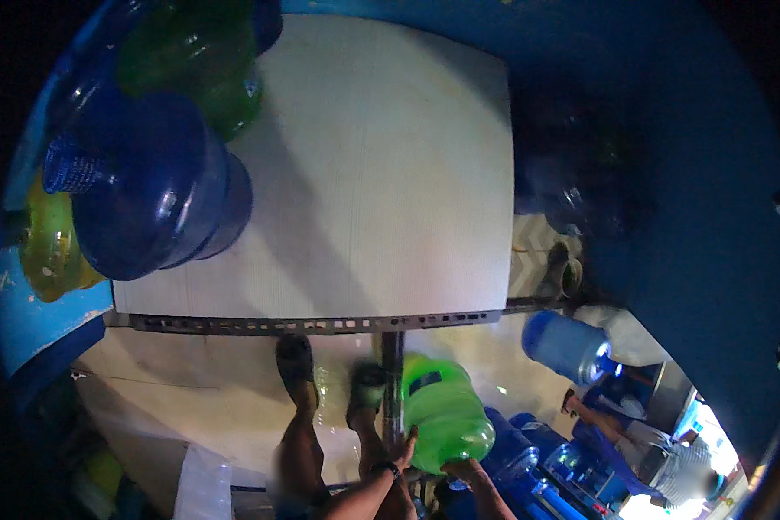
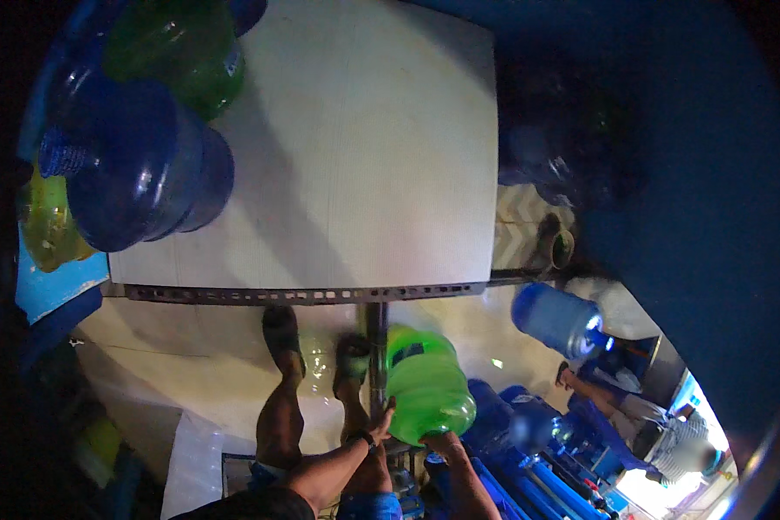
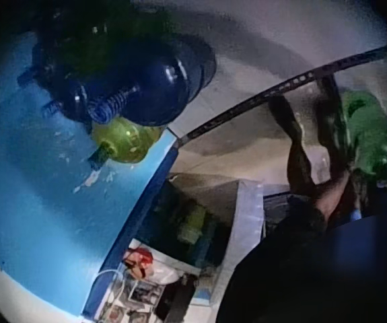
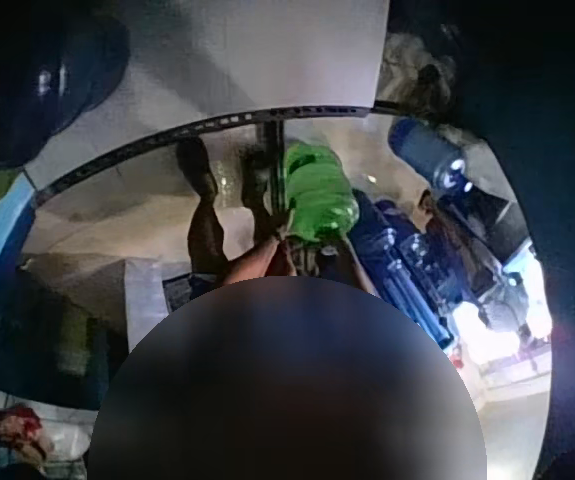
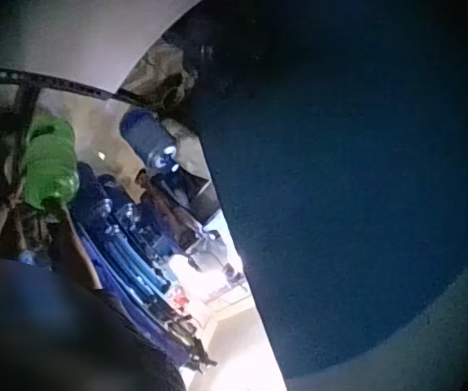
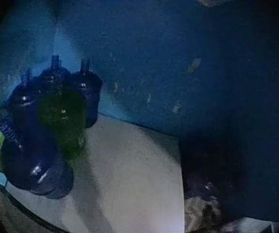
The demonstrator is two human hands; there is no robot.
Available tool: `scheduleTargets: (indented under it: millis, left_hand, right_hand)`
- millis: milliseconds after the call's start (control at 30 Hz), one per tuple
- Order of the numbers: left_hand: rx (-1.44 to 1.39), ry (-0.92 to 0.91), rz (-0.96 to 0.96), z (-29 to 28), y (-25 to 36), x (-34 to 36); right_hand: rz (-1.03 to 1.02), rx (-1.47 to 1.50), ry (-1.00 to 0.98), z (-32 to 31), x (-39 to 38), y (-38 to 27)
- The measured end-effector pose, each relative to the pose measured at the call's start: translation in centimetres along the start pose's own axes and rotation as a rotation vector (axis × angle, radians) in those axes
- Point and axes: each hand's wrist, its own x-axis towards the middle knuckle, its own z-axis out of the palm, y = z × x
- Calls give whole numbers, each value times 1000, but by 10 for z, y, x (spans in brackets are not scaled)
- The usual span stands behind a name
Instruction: The person repeatedly picks up large blue and green water jugs from a floor area and places them onto a white table. The person handles the jugs one at a time, moving them from the floor to the table surface.
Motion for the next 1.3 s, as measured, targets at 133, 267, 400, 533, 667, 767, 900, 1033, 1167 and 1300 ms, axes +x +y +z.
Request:
scheduleTargets:
  millis: [133, 267, 400, 533, 667, 767, 900, 1033, 1167, 1300]
  left_hand:
    - [-45, -169, 243, 17, 64, -81]
    - [-11, -169, 380, 41, 70, -166]
    - [-121, -235, 424, 49, 71, -236]
    - [-418, -232, 405, 39, 72, -236]
    - [-741, -254, 447, 21, 102, -211]
    - [-984, -217, 591, -21, 130, -196]
    - [-835, -272, 726, -62, 213, -222]
    - [-1044, -408, 748, -104, 229, -184]
    - [-1072, -247, 803, -111, 290, -225]
    - [-1088, -233, 755, -127, 287, -219]
  right_hand:
    - [-24, -57, -54, -18, 46, 9]
    - [191, -192, -114, -61, 8, 10]
    - [56, -601, -32, -103, -65, -38]
    - [57, -706, 25, -130, -107, -124]
    - [-23, -812, 120, -136, -140, -217]
    - [-213, -914, 220, -128, -150, -314]
    - [-500, -859, 451, -129, -150, -421]
    - [-732, -186, 568, -118, -136, -438]
    - [-492, 693, 412, -66, -86, -354]
    - [-346, 1072, 279, -23, -28, -355]
